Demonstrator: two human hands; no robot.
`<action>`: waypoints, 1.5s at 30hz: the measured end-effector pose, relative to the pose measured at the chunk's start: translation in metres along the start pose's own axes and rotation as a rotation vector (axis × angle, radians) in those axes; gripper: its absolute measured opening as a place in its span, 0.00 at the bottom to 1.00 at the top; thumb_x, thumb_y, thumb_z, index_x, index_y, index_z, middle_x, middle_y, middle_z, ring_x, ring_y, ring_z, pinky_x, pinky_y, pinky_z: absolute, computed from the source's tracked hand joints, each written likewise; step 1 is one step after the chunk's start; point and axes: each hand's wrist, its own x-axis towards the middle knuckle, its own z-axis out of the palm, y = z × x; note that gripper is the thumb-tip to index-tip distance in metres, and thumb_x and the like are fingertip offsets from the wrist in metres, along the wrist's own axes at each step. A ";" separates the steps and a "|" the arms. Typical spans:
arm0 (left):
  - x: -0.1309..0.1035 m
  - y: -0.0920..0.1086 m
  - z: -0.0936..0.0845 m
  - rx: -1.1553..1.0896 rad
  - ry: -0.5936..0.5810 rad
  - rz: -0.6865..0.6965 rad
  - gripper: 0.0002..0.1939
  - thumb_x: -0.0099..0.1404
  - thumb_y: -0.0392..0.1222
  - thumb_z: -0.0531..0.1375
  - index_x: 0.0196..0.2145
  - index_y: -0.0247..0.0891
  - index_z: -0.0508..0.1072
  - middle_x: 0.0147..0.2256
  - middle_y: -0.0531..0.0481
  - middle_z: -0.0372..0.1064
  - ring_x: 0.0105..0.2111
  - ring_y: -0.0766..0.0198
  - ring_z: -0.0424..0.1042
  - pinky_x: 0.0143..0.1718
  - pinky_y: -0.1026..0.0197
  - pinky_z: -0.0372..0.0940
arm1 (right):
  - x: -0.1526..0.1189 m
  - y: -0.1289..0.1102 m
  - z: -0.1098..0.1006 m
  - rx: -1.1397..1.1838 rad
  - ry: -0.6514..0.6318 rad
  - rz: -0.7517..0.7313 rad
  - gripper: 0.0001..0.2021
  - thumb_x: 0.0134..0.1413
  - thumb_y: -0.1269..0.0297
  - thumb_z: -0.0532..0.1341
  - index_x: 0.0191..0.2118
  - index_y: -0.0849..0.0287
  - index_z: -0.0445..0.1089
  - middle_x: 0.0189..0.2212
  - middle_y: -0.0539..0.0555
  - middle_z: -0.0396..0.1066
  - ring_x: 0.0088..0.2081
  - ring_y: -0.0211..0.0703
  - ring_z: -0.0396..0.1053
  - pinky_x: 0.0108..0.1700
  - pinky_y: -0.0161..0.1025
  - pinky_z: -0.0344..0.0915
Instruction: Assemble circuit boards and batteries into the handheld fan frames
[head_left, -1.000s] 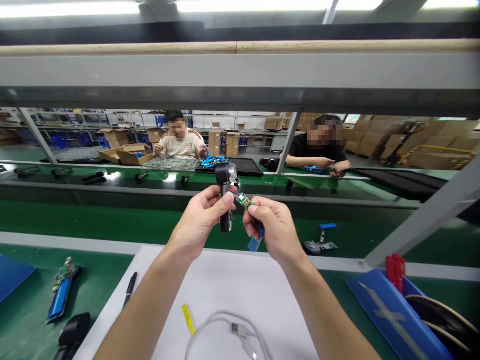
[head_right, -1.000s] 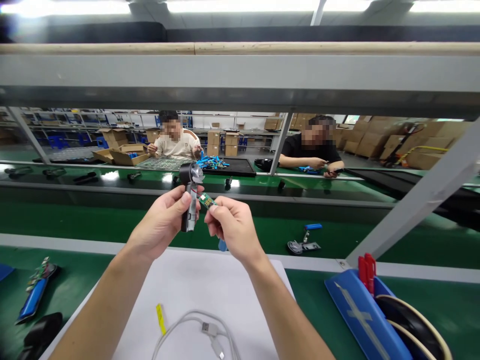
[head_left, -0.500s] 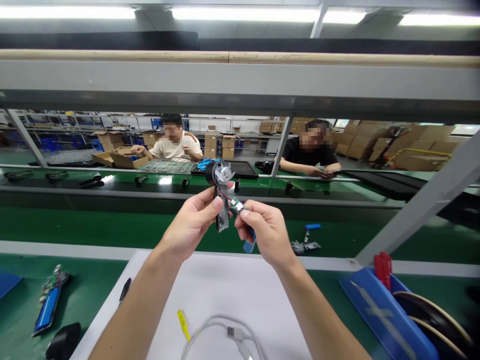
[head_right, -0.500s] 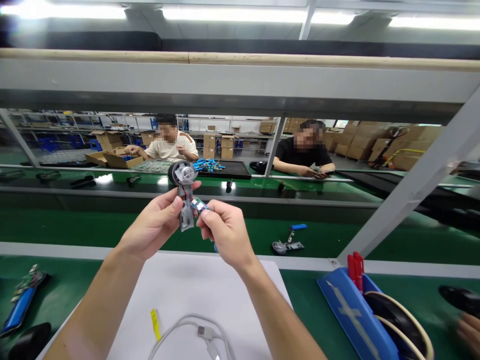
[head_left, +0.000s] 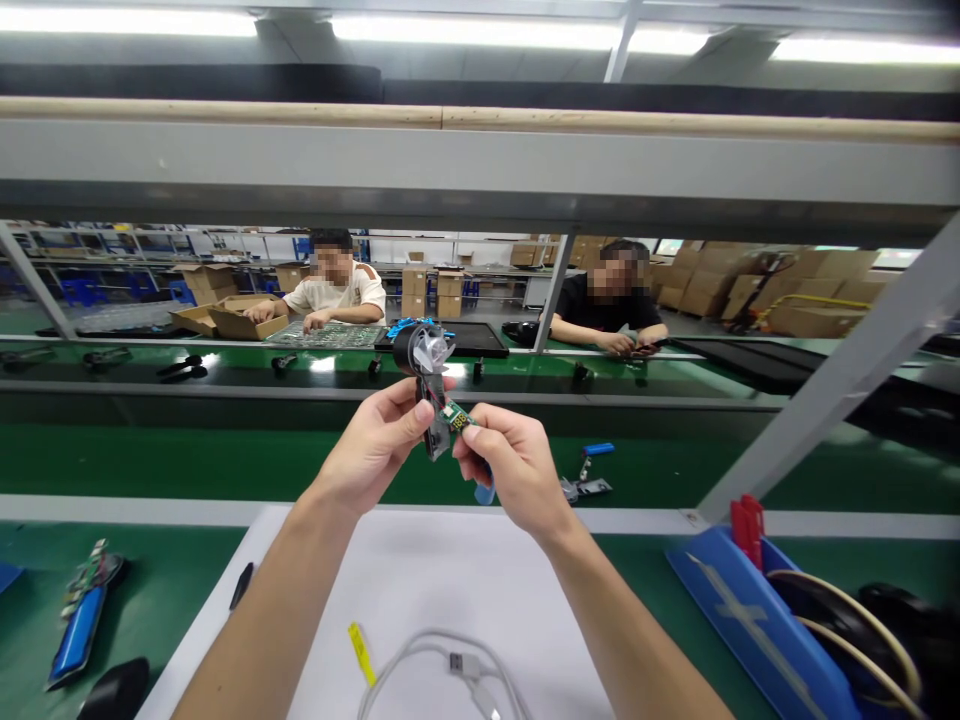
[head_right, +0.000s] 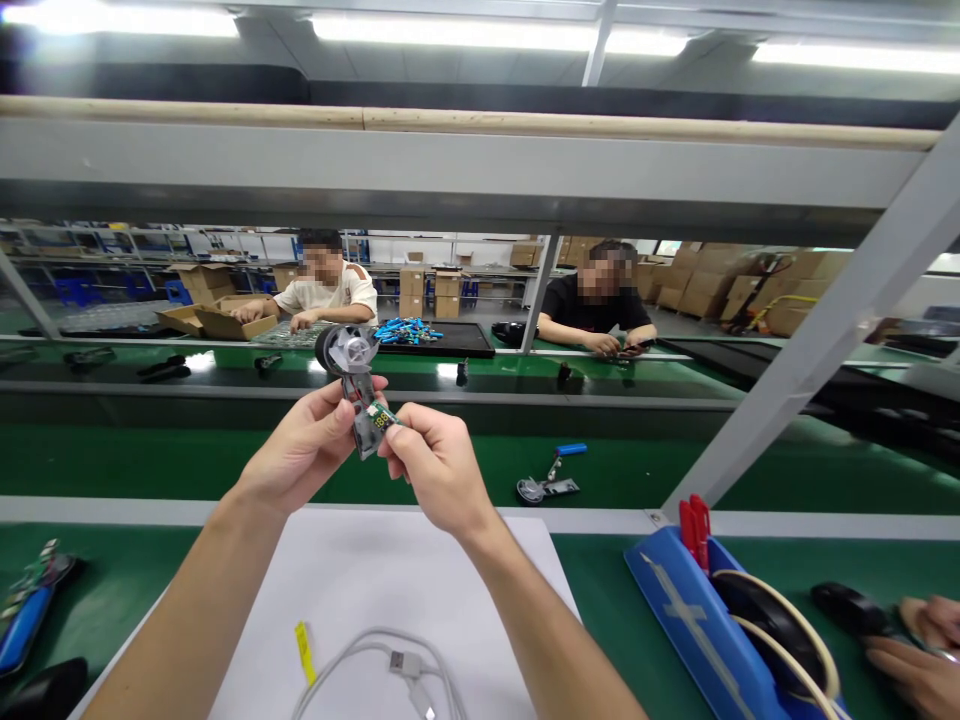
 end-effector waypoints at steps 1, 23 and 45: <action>0.000 0.000 0.000 0.001 -0.006 -0.006 0.21 0.54 0.49 0.73 0.44 0.37 0.80 0.35 0.49 0.73 0.32 0.67 0.69 0.34 0.65 0.63 | 0.000 0.000 0.000 0.007 -0.002 0.004 0.12 0.57 0.64 0.56 0.24 0.60 0.66 0.16 0.47 0.64 0.19 0.31 0.57 0.21 0.30 0.54; 0.002 -0.006 0.003 0.129 0.045 -0.040 0.21 0.65 0.51 0.64 0.51 0.36 0.74 0.34 0.48 0.72 0.34 0.63 0.70 0.37 0.63 0.64 | 0.008 0.020 0.002 -0.005 0.099 0.024 0.12 0.52 0.61 0.56 0.22 0.59 0.65 0.14 0.46 0.61 0.17 0.31 0.55 0.20 0.31 0.51; 0.004 -0.010 0.011 0.126 0.148 -0.096 0.19 0.65 0.52 0.60 0.45 0.34 0.74 0.24 0.52 0.66 0.25 0.66 0.64 0.26 0.65 0.61 | 0.011 0.031 0.008 0.013 0.081 0.004 0.11 0.53 0.63 0.56 0.22 0.60 0.66 0.20 0.50 0.69 0.18 0.31 0.57 0.19 0.30 0.51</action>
